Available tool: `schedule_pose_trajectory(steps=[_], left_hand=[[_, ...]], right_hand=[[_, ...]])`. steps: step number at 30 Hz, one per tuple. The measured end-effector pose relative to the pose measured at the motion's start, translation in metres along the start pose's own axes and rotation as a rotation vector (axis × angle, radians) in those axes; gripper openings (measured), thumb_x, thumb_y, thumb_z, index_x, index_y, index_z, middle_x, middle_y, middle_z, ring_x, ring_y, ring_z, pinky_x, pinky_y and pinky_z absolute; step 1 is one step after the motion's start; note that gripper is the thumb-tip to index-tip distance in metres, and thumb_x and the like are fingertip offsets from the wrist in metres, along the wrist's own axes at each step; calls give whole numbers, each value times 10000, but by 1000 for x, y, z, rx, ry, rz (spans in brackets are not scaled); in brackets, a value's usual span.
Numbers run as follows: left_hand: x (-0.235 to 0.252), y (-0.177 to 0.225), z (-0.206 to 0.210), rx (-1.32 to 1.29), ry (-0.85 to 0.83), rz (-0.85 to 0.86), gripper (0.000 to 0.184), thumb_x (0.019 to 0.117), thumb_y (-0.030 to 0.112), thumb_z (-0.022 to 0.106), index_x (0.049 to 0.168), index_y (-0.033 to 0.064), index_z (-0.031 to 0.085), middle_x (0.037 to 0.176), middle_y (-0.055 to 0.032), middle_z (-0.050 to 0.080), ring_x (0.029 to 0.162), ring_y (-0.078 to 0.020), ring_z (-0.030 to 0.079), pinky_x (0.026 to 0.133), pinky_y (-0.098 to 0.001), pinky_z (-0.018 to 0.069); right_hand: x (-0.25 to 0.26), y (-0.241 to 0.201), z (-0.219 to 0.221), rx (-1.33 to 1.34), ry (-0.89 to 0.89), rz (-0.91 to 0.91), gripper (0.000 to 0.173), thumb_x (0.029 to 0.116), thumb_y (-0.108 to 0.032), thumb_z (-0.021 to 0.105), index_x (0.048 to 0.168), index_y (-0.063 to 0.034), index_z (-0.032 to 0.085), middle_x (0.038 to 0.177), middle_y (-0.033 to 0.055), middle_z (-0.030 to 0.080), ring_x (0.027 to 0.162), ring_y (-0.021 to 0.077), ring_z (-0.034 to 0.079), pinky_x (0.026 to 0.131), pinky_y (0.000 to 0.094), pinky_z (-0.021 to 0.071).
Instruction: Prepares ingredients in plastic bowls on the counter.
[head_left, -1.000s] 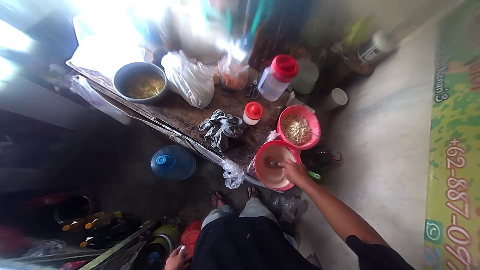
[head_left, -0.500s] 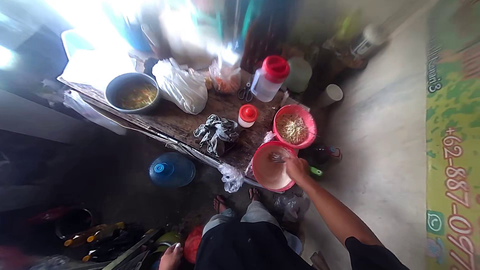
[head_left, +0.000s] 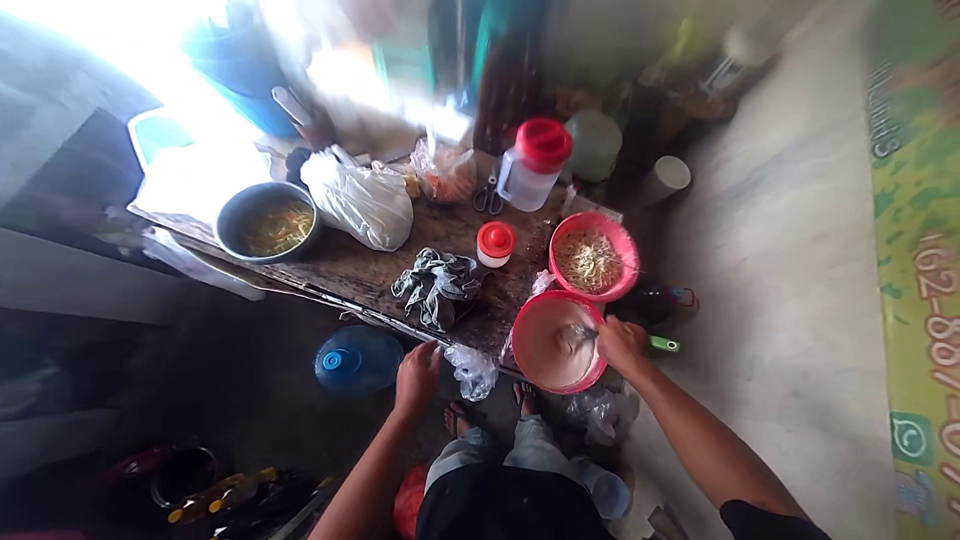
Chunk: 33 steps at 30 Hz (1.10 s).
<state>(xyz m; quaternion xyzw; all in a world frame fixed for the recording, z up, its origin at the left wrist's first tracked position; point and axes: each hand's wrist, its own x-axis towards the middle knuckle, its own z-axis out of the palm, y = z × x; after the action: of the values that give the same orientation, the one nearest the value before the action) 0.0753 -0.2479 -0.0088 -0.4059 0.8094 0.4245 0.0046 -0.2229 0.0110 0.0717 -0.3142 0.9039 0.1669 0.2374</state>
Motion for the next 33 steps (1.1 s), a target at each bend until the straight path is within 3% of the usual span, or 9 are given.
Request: schedule_pose_trajectory(steps=[4, 7, 9, 13, 16, 20, 23, 28, 33], left_hand=[[70, 41, 17, 180, 125, 244, 323, 1023, 262, 591, 1305, 136, 686, 1547, -177, 461, 1463, -388, 377, 1169, -584, 356], [112, 52, 17, 237, 142, 65, 619, 942, 311, 705, 1517, 361, 483, 1696, -256, 16, 1524, -558, 43, 1061, -767, 332], [135, 52, 16, 268, 68, -101, 703, 928, 490, 711, 1551, 452, 390, 1687, -269, -93, 1493, -619, 54, 969, -796, 400], [162, 53, 15, 400, 27, -200, 871, 765, 675, 794, 1487, 292, 493, 1641, -356, 79, 1396, -652, 270, 936, -752, 444], [173, 41, 16, 440, 129, -164, 841, 757, 546, 857, 1418, 145, 527, 1542, -400, 264, 1349, -643, 350, 912, -700, 503], [176, 27, -4, 205, 220, -161, 762, 817, 314, 837, 1422, 14, 485, 1449, -392, 406, 1315, -598, 426, 1000, -730, 432], [168, 18, -30, -45, 303, -178, 712, 854, 215, 793, 1433, 33, 421, 1320, -315, 572, 1245, -493, 565, 1020, -683, 450], [133, -2, -46, -648, 476, -32, 606, 836, -5, 688, 1400, 98, 489, 1315, -134, 612, 1181, -224, 630, 983, -473, 552], [55, -17, -44, -890, 468, -43, 525, 964, 94, 608, 1474, 143, 492, 1344, -75, 630, 1137, -185, 665, 953, -441, 583]], right_hand=[[2, -13, 28, 83, -90, -170, 325, 1002, -248, 537, 1272, -227, 716, 1268, 114, 686, 1113, 350, 677, 890, 618, 539], [-5, -8, 2, 6, -96, 20, 249, 956, -191, 554, 1088, -99, 745, 1199, 180, 694, 1075, 384, 673, 866, 617, 518], [1, -12, -3, 28, -20, 33, 298, 995, -169, 507, 1192, -133, 728, 1275, 179, 662, 1036, 397, 681, 840, 610, 529], [6, -9, 22, 113, -172, -148, 320, 1000, -256, 546, 1264, -265, 727, 1260, 92, 693, 1111, 338, 678, 889, 603, 545], [2, 0, -2, 48, -146, 63, 270, 958, -173, 549, 1136, -153, 752, 1252, 156, 682, 1094, 378, 671, 875, 616, 529], [10, -15, 13, 74, -109, -100, 340, 1030, -213, 502, 1304, -242, 702, 1317, 99, 659, 1050, 347, 691, 845, 589, 557], [3, -15, -4, 46, -163, 42, 223, 935, -152, 586, 1073, -118, 758, 1188, 165, 700, 1053, 388, 679, 829, 626, 532], [13, -16, 13, 168, -75, -5, 337, 1003, -238, 556, 1297, -279, 716, 1338, 101, 650, 1067, 344, 685, 871, 597, 547], [4, 2, 7, 57, -103, 71, 278, 953, -184, 562, 1148, -173, 760, 1284, 160, 664, 1055, 392, 676, 857, 634, 524]])
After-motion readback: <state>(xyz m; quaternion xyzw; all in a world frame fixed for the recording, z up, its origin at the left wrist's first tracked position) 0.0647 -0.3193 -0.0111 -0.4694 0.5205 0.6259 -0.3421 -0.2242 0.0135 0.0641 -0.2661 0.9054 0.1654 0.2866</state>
